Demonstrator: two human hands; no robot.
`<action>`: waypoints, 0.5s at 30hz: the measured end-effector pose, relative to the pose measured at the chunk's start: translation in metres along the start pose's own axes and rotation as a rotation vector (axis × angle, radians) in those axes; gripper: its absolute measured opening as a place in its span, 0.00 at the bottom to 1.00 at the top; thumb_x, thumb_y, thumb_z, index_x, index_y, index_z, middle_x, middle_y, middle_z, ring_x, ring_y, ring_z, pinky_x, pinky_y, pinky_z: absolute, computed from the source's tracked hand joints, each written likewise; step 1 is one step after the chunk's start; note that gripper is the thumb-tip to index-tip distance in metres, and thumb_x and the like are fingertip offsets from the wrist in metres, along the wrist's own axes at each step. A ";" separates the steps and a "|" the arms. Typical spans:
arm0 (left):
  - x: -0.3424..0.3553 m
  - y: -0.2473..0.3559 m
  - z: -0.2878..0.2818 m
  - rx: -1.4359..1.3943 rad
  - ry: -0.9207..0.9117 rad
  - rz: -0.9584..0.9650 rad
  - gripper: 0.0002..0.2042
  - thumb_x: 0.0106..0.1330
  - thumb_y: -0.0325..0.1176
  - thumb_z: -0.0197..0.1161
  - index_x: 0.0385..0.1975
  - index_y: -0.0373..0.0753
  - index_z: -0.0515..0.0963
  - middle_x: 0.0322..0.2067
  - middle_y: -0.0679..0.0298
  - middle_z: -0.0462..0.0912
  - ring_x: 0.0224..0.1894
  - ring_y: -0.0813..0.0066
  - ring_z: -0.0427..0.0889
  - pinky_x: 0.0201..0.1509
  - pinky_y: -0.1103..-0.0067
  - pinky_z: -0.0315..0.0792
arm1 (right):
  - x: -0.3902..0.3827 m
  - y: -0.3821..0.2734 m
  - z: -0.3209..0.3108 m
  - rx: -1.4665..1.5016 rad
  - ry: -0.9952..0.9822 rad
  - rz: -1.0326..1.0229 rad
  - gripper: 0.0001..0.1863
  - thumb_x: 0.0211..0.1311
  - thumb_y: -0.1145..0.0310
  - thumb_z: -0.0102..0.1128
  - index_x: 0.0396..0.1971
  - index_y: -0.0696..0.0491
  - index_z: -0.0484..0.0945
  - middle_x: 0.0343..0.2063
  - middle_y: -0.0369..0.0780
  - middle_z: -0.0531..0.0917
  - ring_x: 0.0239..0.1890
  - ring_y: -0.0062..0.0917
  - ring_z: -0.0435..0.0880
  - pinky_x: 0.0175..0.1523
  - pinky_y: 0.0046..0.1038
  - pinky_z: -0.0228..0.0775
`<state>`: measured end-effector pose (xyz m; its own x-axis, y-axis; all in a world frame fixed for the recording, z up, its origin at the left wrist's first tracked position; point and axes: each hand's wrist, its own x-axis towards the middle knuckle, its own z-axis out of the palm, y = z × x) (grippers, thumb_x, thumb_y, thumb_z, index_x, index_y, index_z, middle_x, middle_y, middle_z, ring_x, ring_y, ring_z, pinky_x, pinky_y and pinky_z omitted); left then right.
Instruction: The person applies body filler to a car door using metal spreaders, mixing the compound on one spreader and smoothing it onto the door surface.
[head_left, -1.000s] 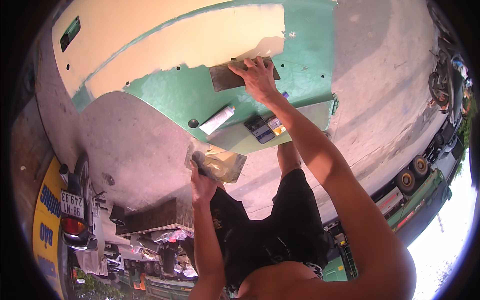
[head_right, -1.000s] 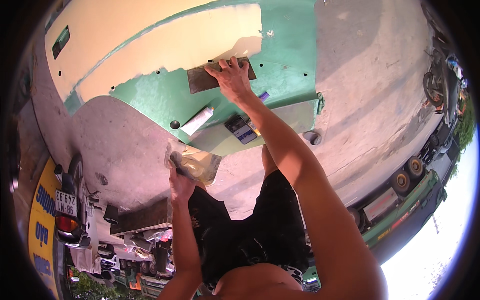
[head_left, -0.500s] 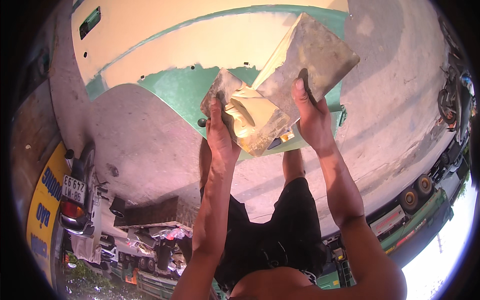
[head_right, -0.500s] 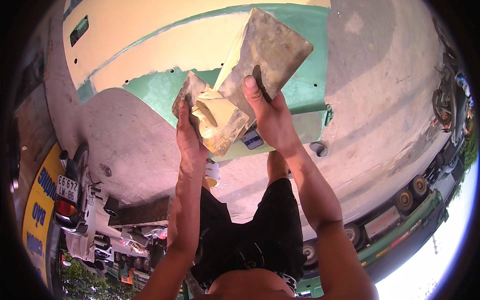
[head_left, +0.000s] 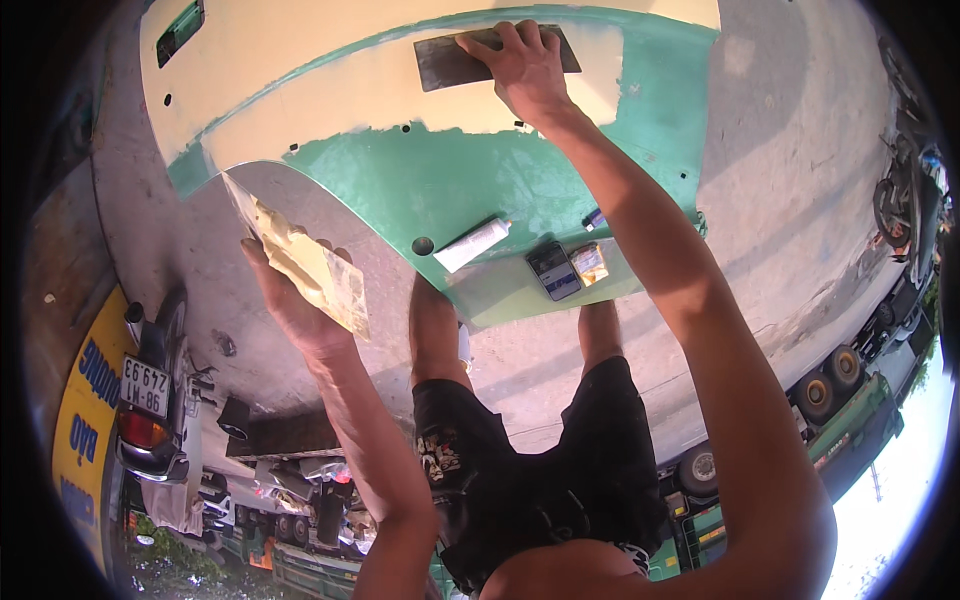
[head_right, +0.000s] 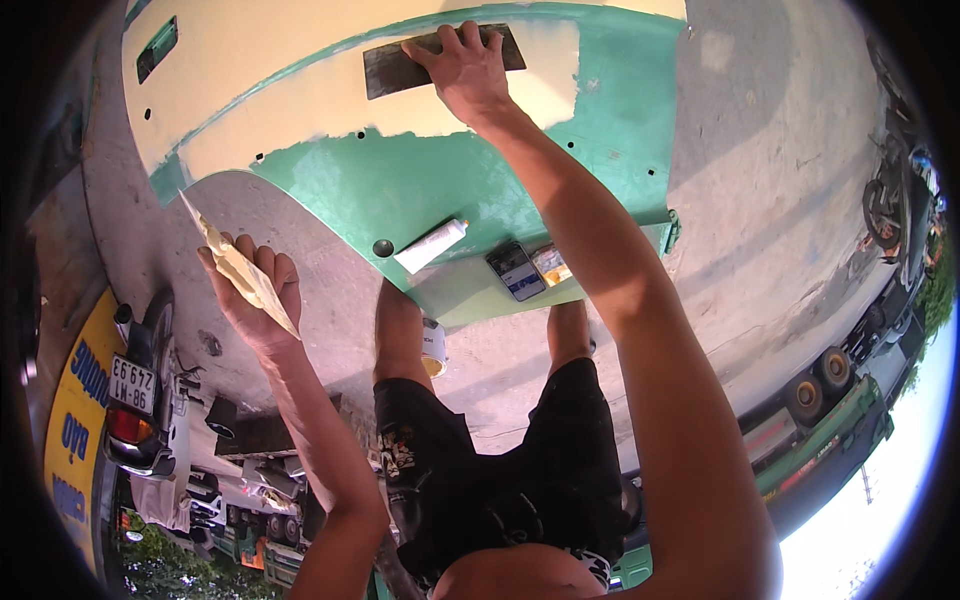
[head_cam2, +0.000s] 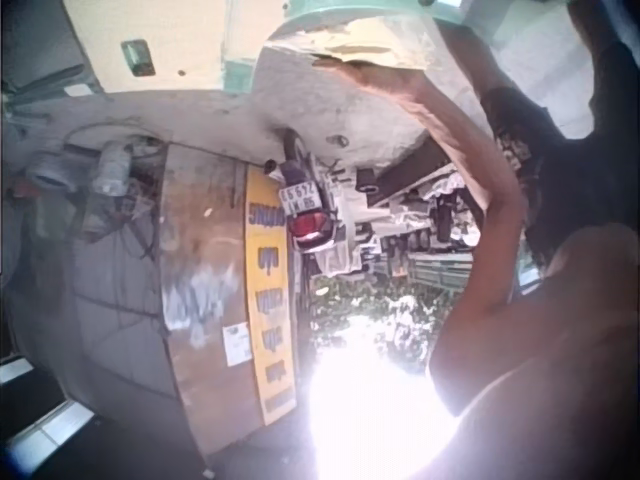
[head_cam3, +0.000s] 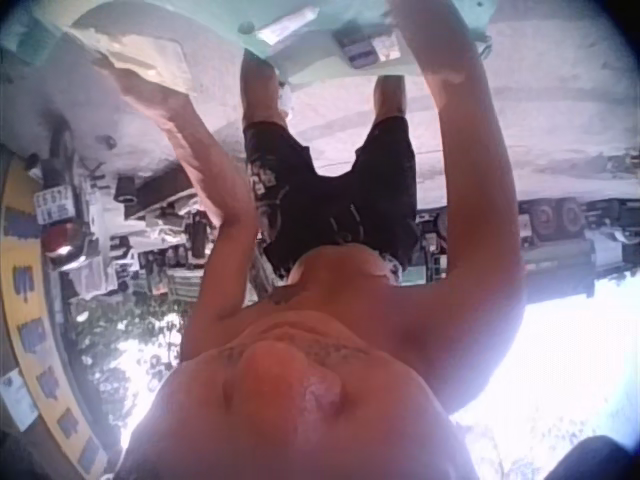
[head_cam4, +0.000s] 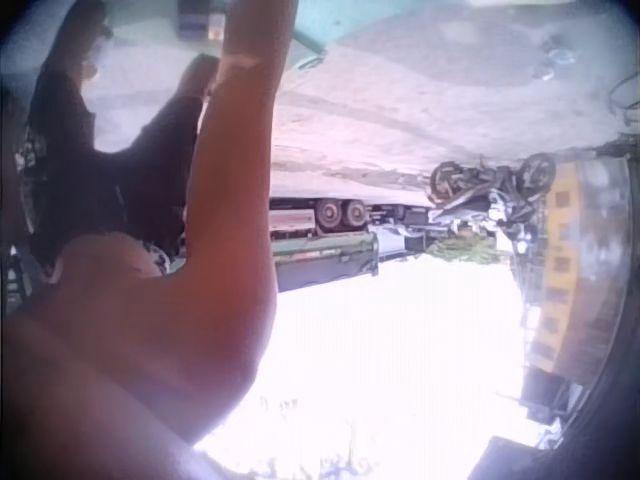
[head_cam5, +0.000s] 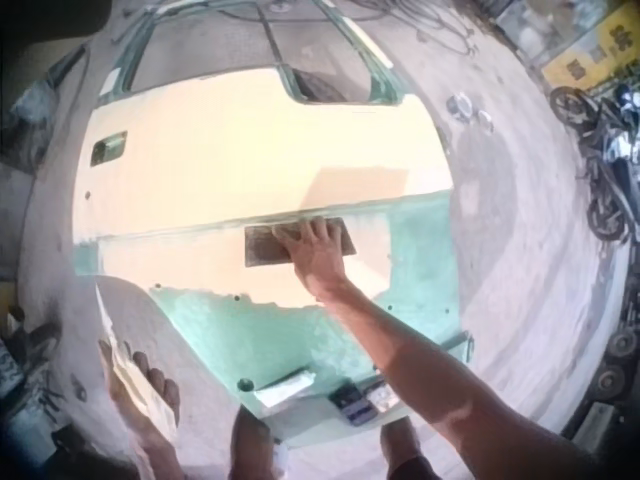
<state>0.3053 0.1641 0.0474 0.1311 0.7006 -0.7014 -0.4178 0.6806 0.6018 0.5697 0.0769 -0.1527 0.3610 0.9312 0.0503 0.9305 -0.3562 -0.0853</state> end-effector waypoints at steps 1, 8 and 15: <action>-0.001 0.002 -0.005 0.023 0.022 0.003 0.15 0.78 0.49 0.49 0.39 0.45 0.75 0.20 0.74 0.58 0.17 0.83 0.49 0.20 0.82 0.49 | 0.009 -0.006 0.003 0.014 -0.014 0.029 0.30 0.58 0.73 0.58 0.60 0.27 0.77 0.47 0.40 0.76 0.53 0.38 0.71 0.53 0.49 0.66; 0.002 -0.004 -0.038 -0.005 0.068 -0.103 0.18 0.78 0.53 0.47 0.36 0.45 0.73 0.21 0.73 0.61 0.19 0.81 0.50 0.24 0.79 0.50 | 0.017 -0.017 -0.001 0.162 -0.067 0.106 0.29 0.58 0.76 0.51 0.58 0.36 0.79 0.57 0.46 0.75 0.63 0.47 0.68 0.63 0.53 0.59; -0.004 -0.006 -0.038 0.051 -0.028 -0.105 0.19 0.76 0.55 0.48 0.43 0.46 0.76 0.27 0.70 0.73 0.21 0.79 0.65 0.27 0.77 0.62 | -0.071 -0.059 -0.016 0.129 -0.383 0.129 0.37 0.55 0.75 0.60 0.64 0.25 0.72 0.47 0.34 0.73 0.53 0.33 0.69 0.56 0.44 0.60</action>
<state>0.2732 0.1489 0.0323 0.1966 0.6303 -0.7510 -0.3542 0.7599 0.5451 0.4903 0.0300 -0.1357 0.4023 0.8499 -0.3404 0.8551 -0.4816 -0.1919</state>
